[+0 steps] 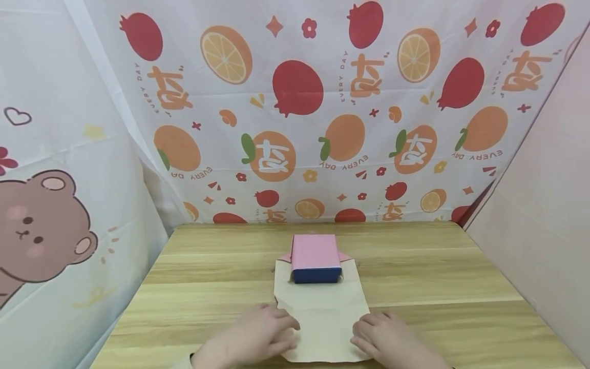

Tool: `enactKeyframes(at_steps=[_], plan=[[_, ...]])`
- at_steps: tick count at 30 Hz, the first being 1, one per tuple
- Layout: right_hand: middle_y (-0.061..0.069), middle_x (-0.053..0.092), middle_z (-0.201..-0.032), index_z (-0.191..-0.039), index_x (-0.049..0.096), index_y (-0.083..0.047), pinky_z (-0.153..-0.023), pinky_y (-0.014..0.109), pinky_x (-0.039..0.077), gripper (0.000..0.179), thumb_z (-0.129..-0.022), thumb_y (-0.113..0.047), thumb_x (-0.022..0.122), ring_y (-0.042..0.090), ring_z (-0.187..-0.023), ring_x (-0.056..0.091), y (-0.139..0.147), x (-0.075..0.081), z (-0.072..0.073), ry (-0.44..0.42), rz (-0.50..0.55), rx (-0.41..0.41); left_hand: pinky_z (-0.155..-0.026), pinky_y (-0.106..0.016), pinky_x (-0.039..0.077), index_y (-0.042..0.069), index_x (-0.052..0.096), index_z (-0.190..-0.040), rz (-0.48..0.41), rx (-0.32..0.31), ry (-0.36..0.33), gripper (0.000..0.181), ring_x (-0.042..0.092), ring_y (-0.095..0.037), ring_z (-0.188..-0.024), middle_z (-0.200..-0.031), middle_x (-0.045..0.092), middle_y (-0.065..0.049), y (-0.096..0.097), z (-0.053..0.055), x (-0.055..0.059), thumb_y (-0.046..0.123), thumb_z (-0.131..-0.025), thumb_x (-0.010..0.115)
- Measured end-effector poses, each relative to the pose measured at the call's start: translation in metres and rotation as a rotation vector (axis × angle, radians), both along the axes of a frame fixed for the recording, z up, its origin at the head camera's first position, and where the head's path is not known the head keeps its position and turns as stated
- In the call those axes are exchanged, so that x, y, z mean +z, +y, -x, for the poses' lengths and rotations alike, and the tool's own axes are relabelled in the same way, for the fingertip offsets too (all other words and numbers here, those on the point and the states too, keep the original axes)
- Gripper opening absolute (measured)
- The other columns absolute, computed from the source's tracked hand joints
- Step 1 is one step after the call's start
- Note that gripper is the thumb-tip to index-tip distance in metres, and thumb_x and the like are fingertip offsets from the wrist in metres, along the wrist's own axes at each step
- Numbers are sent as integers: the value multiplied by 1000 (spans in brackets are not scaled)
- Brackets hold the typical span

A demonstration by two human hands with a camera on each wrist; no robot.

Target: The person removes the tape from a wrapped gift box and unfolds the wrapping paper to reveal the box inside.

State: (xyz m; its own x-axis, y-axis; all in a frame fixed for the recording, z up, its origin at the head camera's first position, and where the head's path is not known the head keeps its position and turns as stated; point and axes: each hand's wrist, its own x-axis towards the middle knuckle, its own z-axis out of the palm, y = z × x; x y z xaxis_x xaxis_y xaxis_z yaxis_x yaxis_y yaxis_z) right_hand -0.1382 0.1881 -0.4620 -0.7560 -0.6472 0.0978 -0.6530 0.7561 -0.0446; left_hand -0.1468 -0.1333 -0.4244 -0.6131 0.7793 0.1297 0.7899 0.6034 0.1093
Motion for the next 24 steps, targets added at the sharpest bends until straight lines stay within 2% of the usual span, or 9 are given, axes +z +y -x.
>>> enactKeyframes(at_steps=[3,6,8,12,15,18,24], plan=[[-8,66,-112,-113,66,-24,-89,46,51,44,-100,-56,38,14,-107,61,-5,-7,1,-170,-71,11,-91,-39,49,29,65,-117,100,39,-108,32,62,-8,-105,-112,67,14,6,-6,-7,48,-91,62],[-2,63,-126,-124,61,-24,-95,49,50,50,-98,-60,38,18,-119,58,-16,-13,3,-244,-106,15,-97,-46,47,32,62,-122,203,114,-191,39,59,-13,-113,-120,64,12,17,-9,-14,47,-86,67],[-1,59,-134,-129,58,-26,-98,49,49,52,-97,-61,38,21,-125,54,-24,-16,5,-278,-116,19,-99,-51,47,32,60,-124,258,165,-203,45,57,-17,-117,-125,61,9,24,-10,-18,46,-82,70],[-1,53,-143,-134,54,-27,-100,49,47,53,-97,-62,38,24,-131,51,-40,-18,6,-260,-121,56,-98,-56,47,28,59,-124,294,226,-150,52,55,-23,-121,-133,58,4,38,-10,-26,45,-77,74],[1,52,-145,-137,52,-25,-99,48,47,54,-96,-59,44,26,-131,51,-49,-17,8,-155,-143,88,-98,-60,45,25,57,-129,283,265,-140,61,53,-27,-125,-138,55,-1,45,-4,-29,49,-75,75],[4,49,-147,-141,49,-24,-99,51,46,60,-91,-58,53,29,-132,49,-51,-15,12,-88,-156,71,-98,-64,43,24,54,-135,273,298,-146,73,52,-31,-127,-143,52,-4,48,6,-32,56,-73,75],[12,36,-156,-150,38,-23,-105,64,36,86,-80,-67,61,38,-141,38,-32,-18,26,-200,-97,-33,-97,-68,41,25,50,-141,265,327,-148,95,50,-36,-130,-148,49,-9,40,18,-36,63,-60,81]])
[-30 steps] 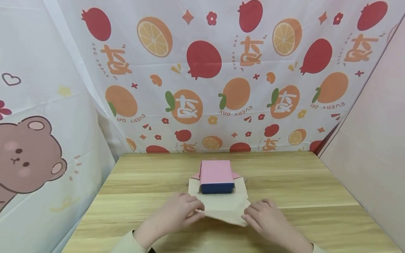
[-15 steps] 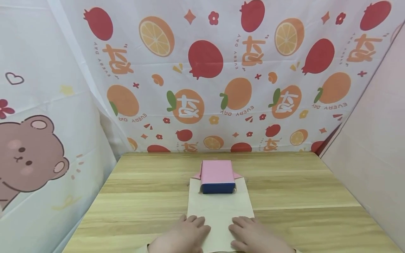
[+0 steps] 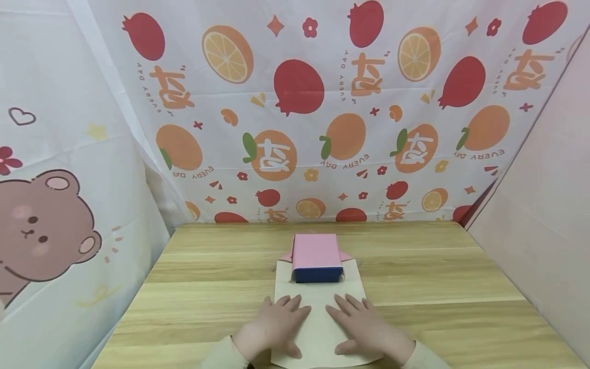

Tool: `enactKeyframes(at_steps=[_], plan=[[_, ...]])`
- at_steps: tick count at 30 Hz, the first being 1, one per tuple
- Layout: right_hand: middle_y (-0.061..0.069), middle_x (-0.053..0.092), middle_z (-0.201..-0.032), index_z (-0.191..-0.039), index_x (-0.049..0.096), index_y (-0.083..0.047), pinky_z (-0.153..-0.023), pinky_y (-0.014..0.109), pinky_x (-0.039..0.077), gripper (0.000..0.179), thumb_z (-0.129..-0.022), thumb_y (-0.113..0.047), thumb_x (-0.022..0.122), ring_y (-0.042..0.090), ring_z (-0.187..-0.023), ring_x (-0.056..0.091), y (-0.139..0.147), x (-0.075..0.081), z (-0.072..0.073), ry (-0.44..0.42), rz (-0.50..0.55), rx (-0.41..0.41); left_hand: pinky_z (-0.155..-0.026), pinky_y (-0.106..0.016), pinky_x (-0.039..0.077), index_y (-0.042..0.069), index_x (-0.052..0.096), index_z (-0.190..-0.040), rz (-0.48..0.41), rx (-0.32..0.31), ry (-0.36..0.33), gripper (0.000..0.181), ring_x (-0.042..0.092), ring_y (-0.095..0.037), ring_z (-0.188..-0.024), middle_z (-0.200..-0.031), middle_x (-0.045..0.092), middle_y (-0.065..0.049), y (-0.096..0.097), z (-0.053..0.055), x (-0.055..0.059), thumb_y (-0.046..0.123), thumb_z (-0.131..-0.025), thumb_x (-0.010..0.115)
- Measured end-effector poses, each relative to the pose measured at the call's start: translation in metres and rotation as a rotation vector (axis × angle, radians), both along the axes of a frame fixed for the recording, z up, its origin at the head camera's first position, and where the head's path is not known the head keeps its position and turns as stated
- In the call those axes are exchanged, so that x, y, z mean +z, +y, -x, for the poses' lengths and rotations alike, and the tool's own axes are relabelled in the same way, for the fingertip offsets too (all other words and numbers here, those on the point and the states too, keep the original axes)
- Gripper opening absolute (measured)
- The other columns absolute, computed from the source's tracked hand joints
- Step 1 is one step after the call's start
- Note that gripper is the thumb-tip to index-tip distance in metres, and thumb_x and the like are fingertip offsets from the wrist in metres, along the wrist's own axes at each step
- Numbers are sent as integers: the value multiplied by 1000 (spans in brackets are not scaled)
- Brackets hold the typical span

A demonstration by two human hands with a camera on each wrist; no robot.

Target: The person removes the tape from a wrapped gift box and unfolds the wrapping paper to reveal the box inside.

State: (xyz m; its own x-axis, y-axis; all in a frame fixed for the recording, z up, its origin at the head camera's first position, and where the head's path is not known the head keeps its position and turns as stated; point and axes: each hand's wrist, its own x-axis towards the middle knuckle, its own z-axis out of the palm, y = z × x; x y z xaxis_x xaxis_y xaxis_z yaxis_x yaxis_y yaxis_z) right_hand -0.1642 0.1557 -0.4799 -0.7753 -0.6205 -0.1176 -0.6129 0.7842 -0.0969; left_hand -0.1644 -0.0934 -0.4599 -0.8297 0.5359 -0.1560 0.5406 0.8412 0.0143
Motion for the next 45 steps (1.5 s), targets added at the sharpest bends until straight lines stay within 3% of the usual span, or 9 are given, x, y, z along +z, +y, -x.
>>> enactKeyframes(at_steps=[8,14,20,30,37,45], plan=[[14,29,-159,-152,33,-13,-105,72,28,101,-74,-68,66,43,-144,30,45,-2,11,-129,136,-68,-100,-74,33,17,41,-148,-52,58,-46,118,42,-43,-137,-154,40,-13,-34,4,-7,64,-48,84],[13,28,-160,-153,32,-13,-110,69,23,100,-76,-69,64,44,-146,23,56,-1,16,-160,155,-74,-102,-76,28,12,39,-149,-130,63,-104,118,35,-46,-140,-156,35,-15,-47,4,-4,61,-51,83],[21,38,-153,-145,45,-7,-110,68,24,81,-85,-58,63,48,-144,25,51,-3,25,-107,219,-79,-103,-74,29,11,45,-145,-169,70,-81,106,34,-46,-140,-153,39,-19,-44,11,-5,62,-59,80],[24,37,-153,-145,44,-6,-111,66,26,70,-93,-51,58,50,-143,25,40,-17,52,9,249,-44,-98,-74,35,11,43,-146,-168,88,-51,100,39,-48,-136,-153,39,-19,-25,33,-4,61,-67,78],[22,37,-153,-144,45,-3,-109,67,29,72,-93,-51,58,47,-144,27,35,-9,62,46,267,-19,-101,-73,33,9,49,-142,-129,95,2,95,40,-45,-137,-153,40,-15,-20,43,-1,61,-68,77],[23,39,-152,-143,44,2,-107,63,35,71,-91,-41,65,46,-140,34,32,7,74,143,215,-14,-102,-69,36,8,49,-142,-81,144,65,96,40,-39,-139,-152,44,-10,-18,58,17,62,-68,77]])
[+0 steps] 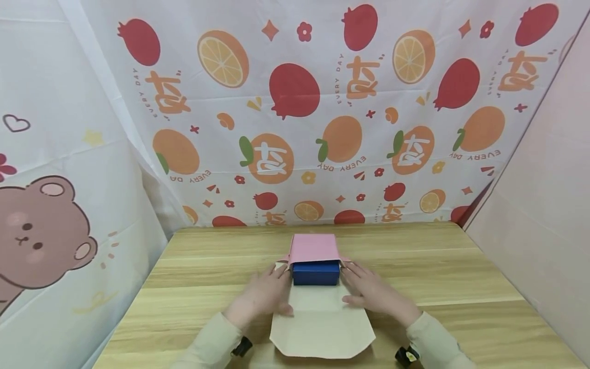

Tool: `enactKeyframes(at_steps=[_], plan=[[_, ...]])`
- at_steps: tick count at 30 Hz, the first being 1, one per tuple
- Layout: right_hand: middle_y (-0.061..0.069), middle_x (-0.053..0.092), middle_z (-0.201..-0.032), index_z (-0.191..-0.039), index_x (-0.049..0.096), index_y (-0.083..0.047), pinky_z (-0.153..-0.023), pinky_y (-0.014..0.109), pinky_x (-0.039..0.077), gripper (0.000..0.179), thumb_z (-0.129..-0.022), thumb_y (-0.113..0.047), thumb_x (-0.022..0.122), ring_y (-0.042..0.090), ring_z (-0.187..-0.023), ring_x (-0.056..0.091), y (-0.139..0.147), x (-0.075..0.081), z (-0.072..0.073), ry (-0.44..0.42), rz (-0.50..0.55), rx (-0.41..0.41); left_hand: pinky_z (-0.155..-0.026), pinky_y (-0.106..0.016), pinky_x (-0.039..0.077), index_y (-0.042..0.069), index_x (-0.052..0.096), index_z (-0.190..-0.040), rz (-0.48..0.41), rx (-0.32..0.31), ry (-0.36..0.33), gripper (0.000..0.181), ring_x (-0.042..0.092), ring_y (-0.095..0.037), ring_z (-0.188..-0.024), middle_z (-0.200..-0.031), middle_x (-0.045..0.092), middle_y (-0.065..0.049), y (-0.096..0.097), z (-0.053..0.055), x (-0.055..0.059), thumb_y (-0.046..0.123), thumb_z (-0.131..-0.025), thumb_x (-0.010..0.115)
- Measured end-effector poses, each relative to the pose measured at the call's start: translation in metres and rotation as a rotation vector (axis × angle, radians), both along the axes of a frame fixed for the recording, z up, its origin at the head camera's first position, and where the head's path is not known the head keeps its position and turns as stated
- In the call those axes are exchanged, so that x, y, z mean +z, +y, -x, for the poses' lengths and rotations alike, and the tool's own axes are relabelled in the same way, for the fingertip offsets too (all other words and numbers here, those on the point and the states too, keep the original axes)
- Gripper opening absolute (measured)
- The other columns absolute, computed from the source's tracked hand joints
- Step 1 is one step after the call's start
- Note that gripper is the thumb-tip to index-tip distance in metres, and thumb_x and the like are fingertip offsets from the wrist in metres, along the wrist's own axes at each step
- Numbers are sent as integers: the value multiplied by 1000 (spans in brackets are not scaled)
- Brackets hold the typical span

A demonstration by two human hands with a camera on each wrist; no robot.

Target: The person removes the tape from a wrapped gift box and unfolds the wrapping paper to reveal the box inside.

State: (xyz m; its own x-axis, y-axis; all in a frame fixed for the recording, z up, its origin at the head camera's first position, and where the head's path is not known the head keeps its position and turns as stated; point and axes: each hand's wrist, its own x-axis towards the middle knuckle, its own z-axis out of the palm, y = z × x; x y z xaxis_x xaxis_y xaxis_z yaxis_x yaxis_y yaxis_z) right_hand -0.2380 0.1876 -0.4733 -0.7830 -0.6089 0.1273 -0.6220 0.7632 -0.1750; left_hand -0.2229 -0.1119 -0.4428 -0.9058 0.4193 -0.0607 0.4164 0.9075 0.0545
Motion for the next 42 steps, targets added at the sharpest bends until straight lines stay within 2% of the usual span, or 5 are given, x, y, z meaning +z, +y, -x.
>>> enactKeyframes(at_steps=[9,19,32,37,42], plan=[[21,44,-149,-142,46,-1,-110,63,32,65,-90,-33,69,45,-141,34,-7,29,17,41,5,-79,-105,-70,32,7,46,-144,29,26,67,87,40,-38,-139,-153,43,-9,-3,23,27,56,-77,74],[21,43,-149,-143,46,-4,-108,63,36,62,-90,-29,68,42,-141,34,-18,49,61,191,-123,-136,-108,-70,29,7,45,-145,36,65,193,72,35,-39,-141,-152,43,-12,-7,75,50,42,-87,69],[16,25,-160,-134,57,-5,-119,59,19,65,-86,-47,70,34,-151,18,-22,41,126,389,-300,-226,-116,-66,16,19,51,-142,290,37,446,69,9,-33,-152,-164,18,-8,-2,144,16,59,-88,60],[10,26,-161,-144,47,-9,-120,58,14,56,-99,-41,53,28,-152,14,-29,33,137,248,-460,-221,-118,-64,10,21,46,-146,352,-8,337,61,7,-30,-153,-163,22,-3,1,154,-1,55,-95,50],[9,29,-160,-146,46,-17,-120,57,19,47,-101,-26,52,29,-152,18,-29,21,139,49,-467,-195,-119,-63,7,22,41,-149,313,-20,180,61,6,-29,-153,-164,21,-3,0,150,-11,52,-96,51]])
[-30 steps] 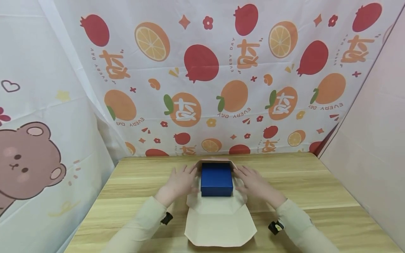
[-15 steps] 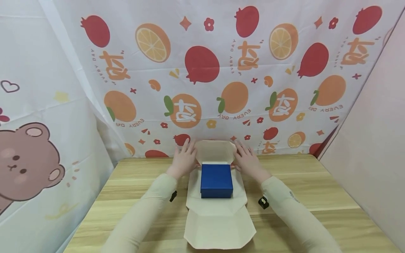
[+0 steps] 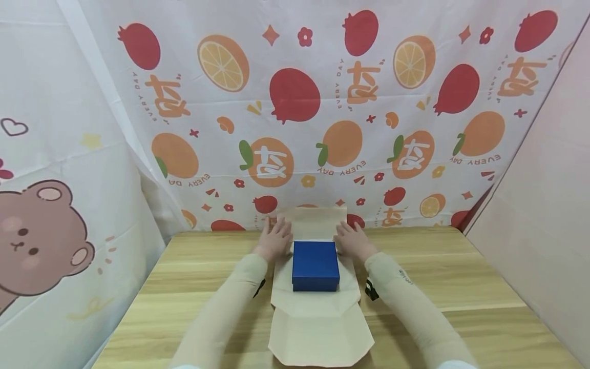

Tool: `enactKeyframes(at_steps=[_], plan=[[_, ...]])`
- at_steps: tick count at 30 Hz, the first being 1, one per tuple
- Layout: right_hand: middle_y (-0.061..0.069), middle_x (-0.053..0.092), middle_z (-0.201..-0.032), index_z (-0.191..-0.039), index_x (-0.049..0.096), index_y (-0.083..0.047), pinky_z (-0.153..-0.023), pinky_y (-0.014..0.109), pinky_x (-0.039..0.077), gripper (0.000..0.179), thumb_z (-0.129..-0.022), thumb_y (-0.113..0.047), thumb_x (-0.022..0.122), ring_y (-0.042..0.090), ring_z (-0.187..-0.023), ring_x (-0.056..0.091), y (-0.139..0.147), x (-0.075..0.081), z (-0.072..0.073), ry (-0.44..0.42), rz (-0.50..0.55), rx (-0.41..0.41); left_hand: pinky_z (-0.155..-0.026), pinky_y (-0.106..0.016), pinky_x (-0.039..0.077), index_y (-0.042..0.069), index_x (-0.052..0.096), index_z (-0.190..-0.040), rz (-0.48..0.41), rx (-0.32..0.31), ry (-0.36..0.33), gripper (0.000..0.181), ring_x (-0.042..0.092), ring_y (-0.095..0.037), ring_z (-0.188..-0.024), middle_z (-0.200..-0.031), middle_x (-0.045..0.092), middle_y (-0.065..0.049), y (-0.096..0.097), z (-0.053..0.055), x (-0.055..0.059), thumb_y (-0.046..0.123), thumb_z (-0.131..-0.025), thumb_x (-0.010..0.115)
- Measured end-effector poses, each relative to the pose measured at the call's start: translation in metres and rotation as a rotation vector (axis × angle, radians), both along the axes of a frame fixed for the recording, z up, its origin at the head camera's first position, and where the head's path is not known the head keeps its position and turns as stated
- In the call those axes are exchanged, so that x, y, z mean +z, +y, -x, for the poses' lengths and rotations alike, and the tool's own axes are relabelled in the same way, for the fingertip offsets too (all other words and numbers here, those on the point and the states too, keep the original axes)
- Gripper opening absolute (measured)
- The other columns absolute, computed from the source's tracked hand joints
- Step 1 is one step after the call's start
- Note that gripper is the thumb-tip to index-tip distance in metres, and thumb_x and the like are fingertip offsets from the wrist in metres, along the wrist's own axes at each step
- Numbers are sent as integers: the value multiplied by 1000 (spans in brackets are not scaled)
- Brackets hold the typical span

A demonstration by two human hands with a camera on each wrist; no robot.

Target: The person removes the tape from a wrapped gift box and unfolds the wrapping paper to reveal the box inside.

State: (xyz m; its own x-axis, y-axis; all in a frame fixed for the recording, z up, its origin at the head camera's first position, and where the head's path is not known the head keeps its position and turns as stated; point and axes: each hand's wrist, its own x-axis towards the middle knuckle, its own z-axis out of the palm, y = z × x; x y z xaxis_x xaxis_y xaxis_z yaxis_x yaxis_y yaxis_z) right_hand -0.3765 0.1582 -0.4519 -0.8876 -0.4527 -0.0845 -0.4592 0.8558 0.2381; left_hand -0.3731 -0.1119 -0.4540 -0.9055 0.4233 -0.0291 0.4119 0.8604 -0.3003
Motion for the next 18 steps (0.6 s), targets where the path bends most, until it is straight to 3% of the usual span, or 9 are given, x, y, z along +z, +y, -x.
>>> enactKeyframes(at_steps=[5,11,18], plan=[[10,34,-158,-147,45,-18,-118,59,21,52,-99,-35,55,33,-150,22,8,-15,8,-130,140,-18,-118,-65,12,24,40,-149,-106,19,-107,65,10,-31,-153,-162,26,-4,-6,0,-10,56,-94,52],[10,30,-160,-152,34,-18,-117,63,17,65,-97,-44,55,36,-150,19,16,-22,11,-265,252,-56,-117,-67,10,27,29,-154,-131,77,-203,67,17,-30,-151,-161,28,-1,-11,7,-23,60,-97,42],[9,22,-163,-155,26,-21,-118,63,15,71,-95,-45,57,34,-152,13,18,-22,12,-333,282,-68,-116,-65,17,24,24,-155,-132,117,-263,67,22,-33,-150,-162,24,-4,-10,3,-22,58,-99,38]])
